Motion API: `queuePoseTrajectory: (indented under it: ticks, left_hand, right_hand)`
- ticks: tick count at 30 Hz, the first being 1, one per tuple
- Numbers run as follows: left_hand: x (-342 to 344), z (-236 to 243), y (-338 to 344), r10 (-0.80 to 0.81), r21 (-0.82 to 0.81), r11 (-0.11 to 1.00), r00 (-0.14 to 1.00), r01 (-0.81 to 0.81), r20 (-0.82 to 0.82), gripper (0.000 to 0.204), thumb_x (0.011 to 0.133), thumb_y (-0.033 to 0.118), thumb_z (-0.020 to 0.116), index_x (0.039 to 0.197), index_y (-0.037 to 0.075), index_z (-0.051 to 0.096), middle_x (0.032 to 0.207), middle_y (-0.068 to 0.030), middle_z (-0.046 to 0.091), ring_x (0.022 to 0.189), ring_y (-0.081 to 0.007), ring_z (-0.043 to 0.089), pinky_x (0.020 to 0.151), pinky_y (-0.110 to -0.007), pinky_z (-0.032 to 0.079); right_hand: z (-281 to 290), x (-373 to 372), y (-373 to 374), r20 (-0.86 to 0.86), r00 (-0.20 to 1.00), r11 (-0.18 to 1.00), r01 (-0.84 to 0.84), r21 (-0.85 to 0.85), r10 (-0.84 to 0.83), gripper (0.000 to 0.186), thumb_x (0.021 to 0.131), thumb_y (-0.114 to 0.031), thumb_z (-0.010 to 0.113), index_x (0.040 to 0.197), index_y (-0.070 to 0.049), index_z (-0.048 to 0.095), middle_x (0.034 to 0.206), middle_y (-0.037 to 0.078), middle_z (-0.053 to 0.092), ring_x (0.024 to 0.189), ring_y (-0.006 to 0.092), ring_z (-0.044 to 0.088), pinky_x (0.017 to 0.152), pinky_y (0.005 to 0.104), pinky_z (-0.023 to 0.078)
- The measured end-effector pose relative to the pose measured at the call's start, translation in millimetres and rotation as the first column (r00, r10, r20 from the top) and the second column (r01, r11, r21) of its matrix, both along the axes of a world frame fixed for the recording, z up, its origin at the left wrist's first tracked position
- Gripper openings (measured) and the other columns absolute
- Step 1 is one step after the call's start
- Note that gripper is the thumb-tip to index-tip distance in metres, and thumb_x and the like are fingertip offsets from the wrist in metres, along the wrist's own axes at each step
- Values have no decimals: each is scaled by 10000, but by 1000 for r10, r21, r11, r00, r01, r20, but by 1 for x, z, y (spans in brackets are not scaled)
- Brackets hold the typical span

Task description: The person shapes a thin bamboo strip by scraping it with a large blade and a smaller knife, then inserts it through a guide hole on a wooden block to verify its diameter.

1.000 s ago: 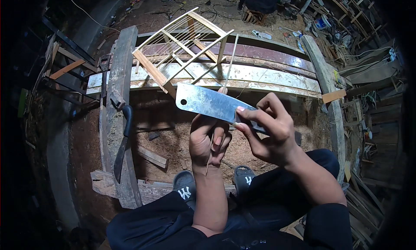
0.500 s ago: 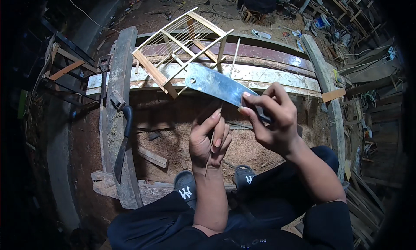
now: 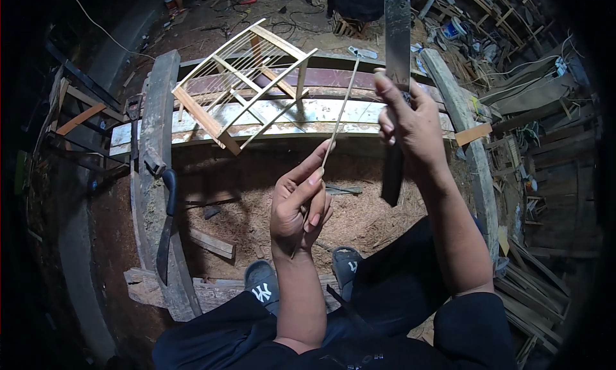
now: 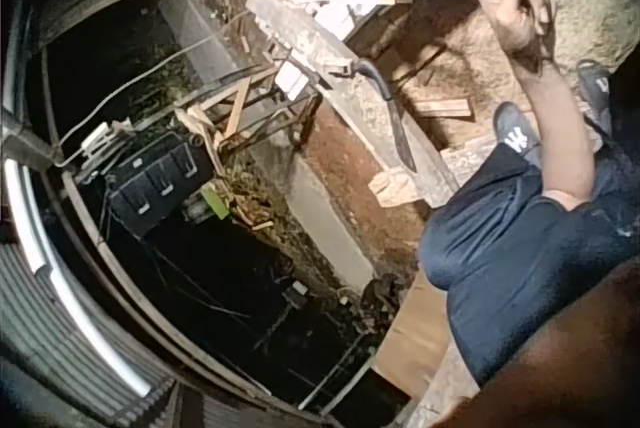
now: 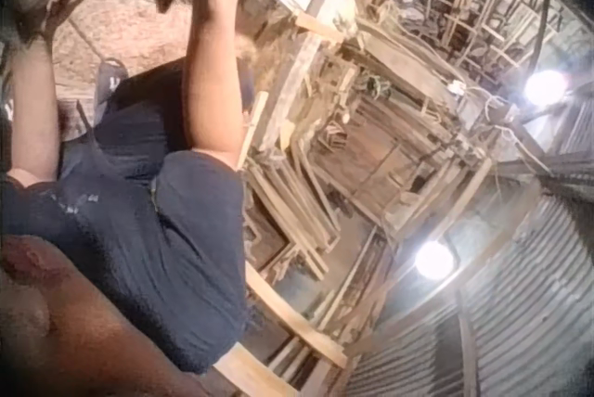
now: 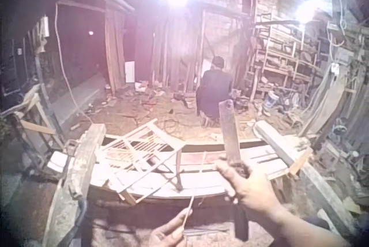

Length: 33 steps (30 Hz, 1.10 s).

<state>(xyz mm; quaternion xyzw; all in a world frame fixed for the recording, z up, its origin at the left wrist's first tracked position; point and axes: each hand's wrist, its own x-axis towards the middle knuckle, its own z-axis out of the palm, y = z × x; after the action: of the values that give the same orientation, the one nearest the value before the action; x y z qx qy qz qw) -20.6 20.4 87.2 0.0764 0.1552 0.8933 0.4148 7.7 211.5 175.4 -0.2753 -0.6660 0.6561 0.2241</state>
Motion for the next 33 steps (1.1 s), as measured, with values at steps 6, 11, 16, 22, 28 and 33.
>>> queuePoseTrajectory:
  ticks: [6, 11, 16, 22, 28, 33]
  left_hand:
    - [6, 6, 13, -37, -173, 985, 995, 21, -92, 535, 1029, 54, 509, 1516, -110, 361, 506, 34, 438, 361, -29, 360, 385, -194, 265]
    - [7, 14, 16, -134, -427, 904, 958, 13, -254, 468, 1027, 133, 601, 1435, -78, 516, 581, 19, 528, 434, -16, 415, 424, -169, 304]
    - [-3, 3, 9, -214, -470, 881, 932, 55, -292, 421, 1023, 139, 619, 1397, -49, 578, 608, -1, 560, 502, -29, 475, 447, -169, 335]
    - [-10, 1, 0, -146, -557, 825, 919, -91, -367, 403, 976, 99, 667, 1357, -28, 627, 725, -21, 644, 526, -18, 489, 461, -163, 354]
    - [-14, -5, -5, -161, -559, 826, 918, -75, -362, 408, 965, 85, 668, 1354, -30, 629, 759, -27, 654, 535, -14, 481, 470, -169, 355]
    - [-15, -6, -8, -178, -524, 850, 910, -49, -374, 413, 981, 79, 637, 1374, -45, 606, 770, -40, 647, 553, -25, 481, 485, -170, 356]
  right_hand:
    - [0, -1, -2, -73, 994, 988, -92, -126, 83, 260, 948, -207, 764, 1129, -37, 688, 798, -19, 650, 529, 2, 472, 464, 178, 375]
    - [-2, -2, 1, -67, 997, 993, -30, -112, 23, 236, 938, -135, 762, 1128, -25, 675, 814, -2, 676, 553, 15, 519, 485, 182, 419]
    - [0, -1, 8, -104, 994, 996, 25, -83, -34, 270, 935, -107, 752, 1157, 1, 641, 853, 45, 722, 583, 29, 550, 512, 182, 435]
    - [-1, 1, 9, -117, 992, 998, 47, -53, -53, 242, 948, -94, 728, 1149, -1, 630, 902, 94, 745, 585, 32, 538, 524, 191, 430]
    - [-6, -2, 11, -126, 992, 1000, -2, -28, -2, 242, 962, -112, 716, 1164, -10, 630, 911, 84, 752, 589, 24, 530, 529, 188, 426]
    - [-4, -3, 7, -139, 989, 998, -57, -38, 52, 255, 970, -107, 704, 1195, -11, 634, 916, 76, 755, 588, 13, 521, 525, 184, 417]
